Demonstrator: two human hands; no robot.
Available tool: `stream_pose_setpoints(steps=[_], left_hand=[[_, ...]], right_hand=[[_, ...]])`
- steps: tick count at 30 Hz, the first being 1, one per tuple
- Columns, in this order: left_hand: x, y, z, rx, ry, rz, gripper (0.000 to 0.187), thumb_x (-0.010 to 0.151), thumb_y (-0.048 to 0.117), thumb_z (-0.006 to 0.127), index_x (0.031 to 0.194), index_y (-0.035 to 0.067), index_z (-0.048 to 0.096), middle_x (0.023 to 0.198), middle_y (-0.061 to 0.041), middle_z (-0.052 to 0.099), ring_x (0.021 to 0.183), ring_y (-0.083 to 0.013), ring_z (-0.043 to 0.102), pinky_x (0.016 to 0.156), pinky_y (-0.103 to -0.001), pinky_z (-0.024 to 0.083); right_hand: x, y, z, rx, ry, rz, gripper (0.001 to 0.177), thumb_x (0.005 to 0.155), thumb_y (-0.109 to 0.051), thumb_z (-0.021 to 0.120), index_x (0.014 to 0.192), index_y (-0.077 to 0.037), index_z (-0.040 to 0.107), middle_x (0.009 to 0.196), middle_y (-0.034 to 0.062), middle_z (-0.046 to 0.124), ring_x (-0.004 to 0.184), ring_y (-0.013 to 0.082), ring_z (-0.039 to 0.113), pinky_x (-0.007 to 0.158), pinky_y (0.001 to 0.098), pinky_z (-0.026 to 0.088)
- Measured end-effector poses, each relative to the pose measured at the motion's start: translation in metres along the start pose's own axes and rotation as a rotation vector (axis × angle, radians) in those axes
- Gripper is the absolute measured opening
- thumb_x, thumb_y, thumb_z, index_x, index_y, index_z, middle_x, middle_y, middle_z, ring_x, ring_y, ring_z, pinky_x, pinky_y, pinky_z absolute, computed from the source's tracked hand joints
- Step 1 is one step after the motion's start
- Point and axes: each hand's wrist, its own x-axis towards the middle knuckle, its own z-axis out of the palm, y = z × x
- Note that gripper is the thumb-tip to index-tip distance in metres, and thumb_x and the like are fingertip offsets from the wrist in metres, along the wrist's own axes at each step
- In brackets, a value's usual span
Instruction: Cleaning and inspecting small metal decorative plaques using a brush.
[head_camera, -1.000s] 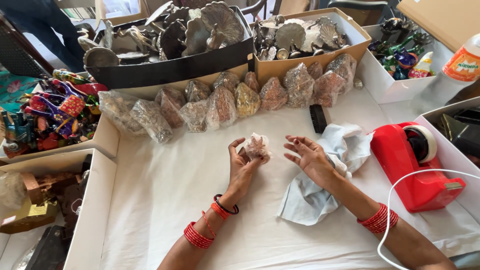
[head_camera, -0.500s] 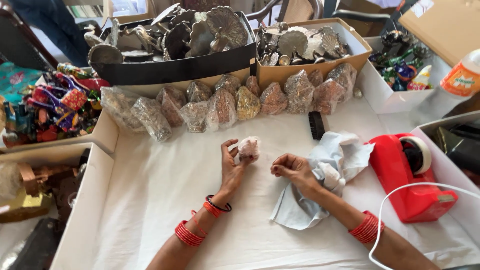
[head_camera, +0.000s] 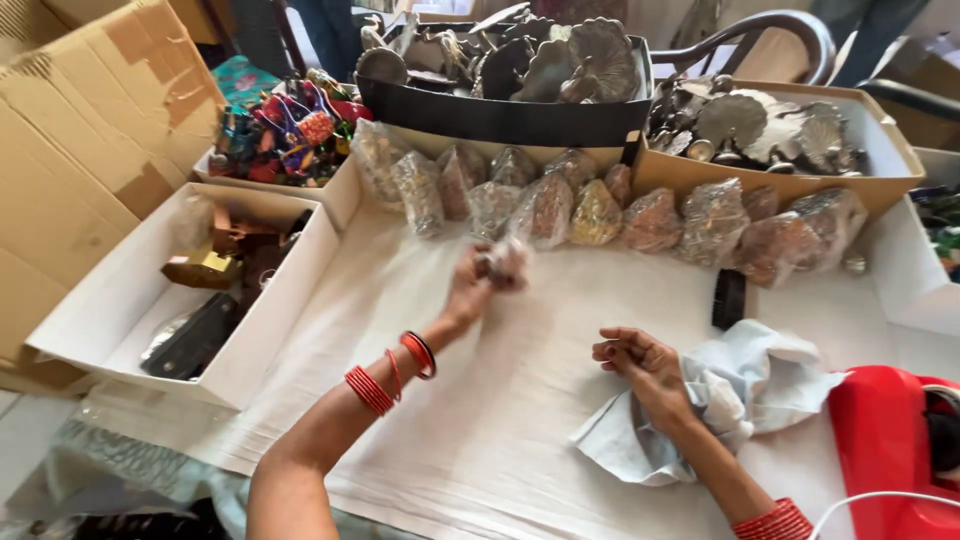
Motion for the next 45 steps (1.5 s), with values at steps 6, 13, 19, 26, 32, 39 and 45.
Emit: stream_pose_setpoints(steps=[6,13,19,26,32,39,45], left_hand=[[0.07,0.016,-0.093,0.3,0.261,0.144,0.048,0.08,-0.006,0.078,0.12,0.001,0.053,0.11,-0.012,0.074,0.103,-0.0199,0.072,0.088,-0.033,0.061],[0.088,-0.012,-0.111,0.648,0.294,0.131,0.047,0.077,0.0,0.084,0.115,0.001,0.057,0.1,-0.016,0.071,0.09,-0.0263,0.068,0.079,-0.038,0.054],[0.087,-0.032,-0.108,0.581,0.08,0.169,0.037,0.081,0.001,0.076,0.113,0.003,0.059,0.099,-0.014,0.072,0.091,-0.0262,0.071,0.081,-0.04,0.057],[0.065,-0.013,-0.09,0.758,0.129,0.272,0.04,0.084,-0.001,0.072,0.119,0.001,0.053,0.103,-0.025,0.068,0.099,-0.0463,0.063,0.081,-0.052,0.05],[0.069,-0.014,-0.102,1.069,0.21,0.323,0.039,0.085,-0.004,0.063,0.122,0.004,0.054,0.097,-0.019,0.07,0.102,-0.0363,0.065,0.098,-0.052,0.04],[0.072,-0.019,-0.11,1.189,0.22,0.349,0.047,0.086,-0.008,0.058,0.131,0.006,0.051,0.104,-0.015,0.069,0.106,-0.0319,0.065,0.107,-0.049,0.034],[0.057,0.011,-0.102,1.042,0.286,0.403,0.062,0.08,0.001,0.068,0.137,0.006,0.046,0.118,-0.017,0.061,0.119,-0.0316,0.055,0.101,-0.051,0.031]], right_hand=[[-0.004,-0.018,0.01,-0.037,0.041,0.035,0.03,0.093,-0.001,0.065,0.122,0.001,0.068,0.109,0.0134,0.078,0.095,0.0196,0.075,0.083,0.032,0.063],[0.0,-0.01,0.007,-0.053,0.051,0.055,0.026,0.092,0.0,0.067,0.118,0.003,0.069,0.107,0.0144,0.079,0.092,0.0189,0.074,0.081,0.031,0.062],[-0.002,-0.018,0.013,-0.105,0.074,0.113,0.024,0.093,-0.003,0.066,0.116,0.001,0.07,0.108,0.0123,0.079,0.091,0.0178,0.074,0.079,0.0307,0.061],[-0.001,-0.011,0.011,-0.099,0.087,0.114,0.022,0.093,-0.005,0.067,0.114,0.002,0.07,0.108,0.0122,0.079,0.09,0.0169,0.073,0.077,0.0294,0.059],[-0.001,-0.014,0.012,-0.109,0.084,0.123,0.022,0.093,-0.005,0.067,0.114,0.002,0.07,0.107,0.0118,0.079,0.089,0.0168,0.073,0.077,0.0292,0.059],[-0.001,-0.007,0.007,-0.115,0.068,0.091,0.023,0.094,-0.005,0.066,0.115,0.002,0.07,0.107,0.0132,0.079,0.09,0.0174,0.074,0.078,0.0299,0.061],[-0.003,-0.015,0.015,-0.161,0.11,0.138,0.022,0.094,-0.005,0.065,0.114,0.003,0.07,0.108,0.0135,0.079,0.09,0.0178,0.074,0.078,0.03,0.059]])
